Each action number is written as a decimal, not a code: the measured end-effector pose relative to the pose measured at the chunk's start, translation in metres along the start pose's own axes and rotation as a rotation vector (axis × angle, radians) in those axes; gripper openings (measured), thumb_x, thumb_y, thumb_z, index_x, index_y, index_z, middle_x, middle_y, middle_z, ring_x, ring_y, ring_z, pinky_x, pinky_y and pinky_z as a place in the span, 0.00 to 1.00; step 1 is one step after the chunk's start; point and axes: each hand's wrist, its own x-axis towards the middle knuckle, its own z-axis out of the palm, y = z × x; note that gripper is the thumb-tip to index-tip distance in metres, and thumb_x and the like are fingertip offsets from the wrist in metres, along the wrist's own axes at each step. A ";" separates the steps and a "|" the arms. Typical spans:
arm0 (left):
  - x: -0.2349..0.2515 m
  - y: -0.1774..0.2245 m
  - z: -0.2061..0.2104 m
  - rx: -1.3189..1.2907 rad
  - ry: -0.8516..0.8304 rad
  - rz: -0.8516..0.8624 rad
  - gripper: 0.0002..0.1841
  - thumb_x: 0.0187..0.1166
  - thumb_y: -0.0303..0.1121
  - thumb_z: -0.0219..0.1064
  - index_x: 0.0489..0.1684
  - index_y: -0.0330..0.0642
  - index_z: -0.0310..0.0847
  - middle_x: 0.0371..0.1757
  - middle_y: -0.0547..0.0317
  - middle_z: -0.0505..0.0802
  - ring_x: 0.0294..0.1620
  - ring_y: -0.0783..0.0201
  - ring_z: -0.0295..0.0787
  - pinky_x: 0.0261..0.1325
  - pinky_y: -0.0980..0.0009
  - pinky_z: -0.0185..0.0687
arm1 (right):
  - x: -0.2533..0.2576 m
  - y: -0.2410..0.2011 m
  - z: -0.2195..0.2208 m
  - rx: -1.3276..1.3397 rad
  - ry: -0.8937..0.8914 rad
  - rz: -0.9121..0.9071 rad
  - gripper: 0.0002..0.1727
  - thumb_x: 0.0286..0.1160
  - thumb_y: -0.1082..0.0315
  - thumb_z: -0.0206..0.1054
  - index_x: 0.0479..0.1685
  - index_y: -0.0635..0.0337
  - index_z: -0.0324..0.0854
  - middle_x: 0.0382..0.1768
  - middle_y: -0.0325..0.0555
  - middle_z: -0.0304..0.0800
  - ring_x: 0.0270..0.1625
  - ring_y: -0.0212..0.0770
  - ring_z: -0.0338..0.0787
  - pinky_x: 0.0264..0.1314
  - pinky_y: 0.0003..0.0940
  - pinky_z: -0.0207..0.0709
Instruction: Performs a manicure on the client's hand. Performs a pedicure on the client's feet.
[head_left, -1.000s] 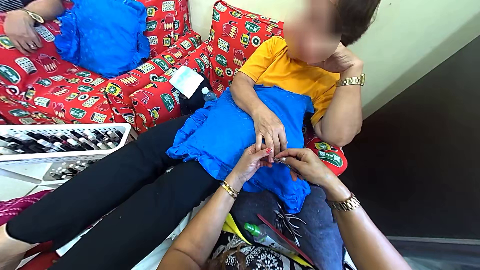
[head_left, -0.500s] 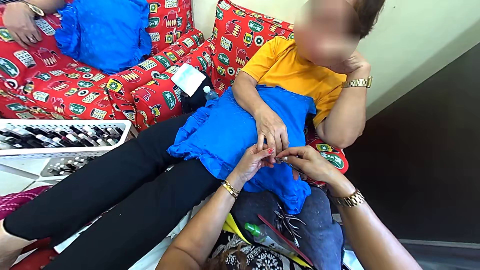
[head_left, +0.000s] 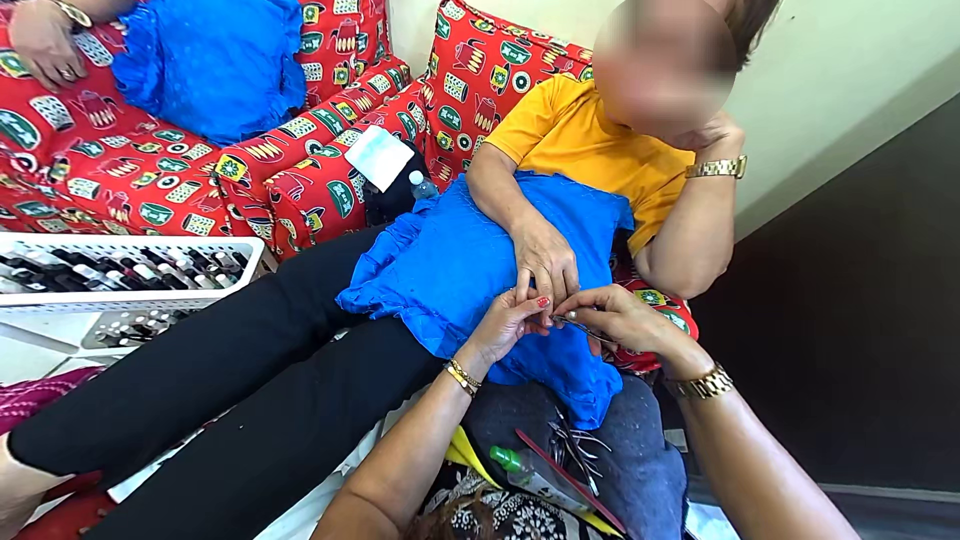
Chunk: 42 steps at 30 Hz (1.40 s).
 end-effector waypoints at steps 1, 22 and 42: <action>0.000 0.000 0.000 0.000 0.002 0.001 0.09 0.86 0.23 0.56 0.36 0.40 0.80 0.28 0.61 0.92 0.31 0.69 0.91 0.41 0.73 0.89 | 0.000 -0.002 0.000 -0.007 0.002 0.011 0.13 0.89 0.69 0.57 0.50 0.59 0.89 0.24 0.32 0.88 0.13 0.19 0.75 0.16 0.14 0.69; -0.001 0.000 0.002 0.018 0.021 -0.007 0.08 0.85 0.22 0.57 0.35 0.39 0.79 0.27 0.60 0.92 0.29 0.69 0.91 0.39 0.74 0.88 | 0.006 -0.023 -0.005 -0.294 -0.068 0.011 0.13 0.89 0.69 0.58 0.46 0.59 0.91 0.26 0.32 0.84 0.20 0.20 0.68 0.26 0.19 0.63; 0.001 -0.004 0.002 0.052 0.032 0.010 0.09 0.87 0.24 0.54 0.39 0.39 0.81 0.31 0.61 0.93 0.33 0.69 0.92 0.44 0.72 0.89 | 0.017 0.023 0.033 0.828 0.142 -0.629 0.09 0.81 0.56 0.65 0.45 0.42 0.91 0.18 0.30 0.86 0.18 0.24 0.83 0.25 0.22 0.80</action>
